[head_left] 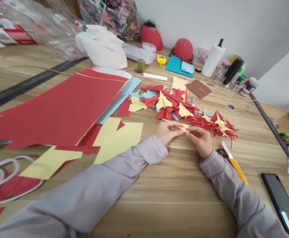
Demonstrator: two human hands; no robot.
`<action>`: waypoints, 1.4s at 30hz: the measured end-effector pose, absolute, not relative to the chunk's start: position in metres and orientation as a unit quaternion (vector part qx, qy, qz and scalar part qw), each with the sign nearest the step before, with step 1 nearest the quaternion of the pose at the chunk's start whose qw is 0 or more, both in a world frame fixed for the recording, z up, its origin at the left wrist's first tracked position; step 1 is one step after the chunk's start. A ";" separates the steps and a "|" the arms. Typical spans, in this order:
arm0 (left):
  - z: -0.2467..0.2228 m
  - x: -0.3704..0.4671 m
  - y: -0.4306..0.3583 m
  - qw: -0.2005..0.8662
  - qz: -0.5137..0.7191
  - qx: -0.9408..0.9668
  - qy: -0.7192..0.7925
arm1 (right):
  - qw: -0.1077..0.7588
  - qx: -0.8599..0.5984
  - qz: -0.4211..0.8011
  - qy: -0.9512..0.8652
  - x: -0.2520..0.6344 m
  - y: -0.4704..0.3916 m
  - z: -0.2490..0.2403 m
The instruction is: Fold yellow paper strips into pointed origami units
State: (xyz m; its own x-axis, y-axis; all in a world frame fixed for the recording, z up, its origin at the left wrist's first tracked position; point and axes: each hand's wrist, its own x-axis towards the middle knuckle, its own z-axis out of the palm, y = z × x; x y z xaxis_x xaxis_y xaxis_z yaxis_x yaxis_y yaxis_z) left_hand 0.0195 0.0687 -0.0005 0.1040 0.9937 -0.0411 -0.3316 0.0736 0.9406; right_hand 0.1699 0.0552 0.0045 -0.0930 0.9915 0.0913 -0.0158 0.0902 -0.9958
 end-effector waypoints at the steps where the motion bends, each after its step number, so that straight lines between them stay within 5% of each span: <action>1: -0.001 0.019 0.069 0.616 0.539 0.419 0.394 | 0.500 -0.451 0.501 -0.543 0.170 0.055 0.005; 23: 0.005 0.021 0.064 0.560 0.540 0.459 0.429 | 0.495 -0.450 0.497 -0.553 0.168 0.054 0.006; 42: 0.005 0.019 0.064 0.612 0.525 0.436 0.400 | 0.515 -0.449 0.490 -0.542 0.168 0.055 0.005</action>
State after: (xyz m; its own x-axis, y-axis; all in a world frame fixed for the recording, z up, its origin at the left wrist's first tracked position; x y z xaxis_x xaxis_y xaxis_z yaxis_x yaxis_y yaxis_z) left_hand 0.0193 0.0644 0.0051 0.1285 0.9912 -0.0318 -0.2946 0.0688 0.9531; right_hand 0.1676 0.0551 0.0047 -0.0663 0.9908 0.1183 -0.0177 0.1174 -0.9929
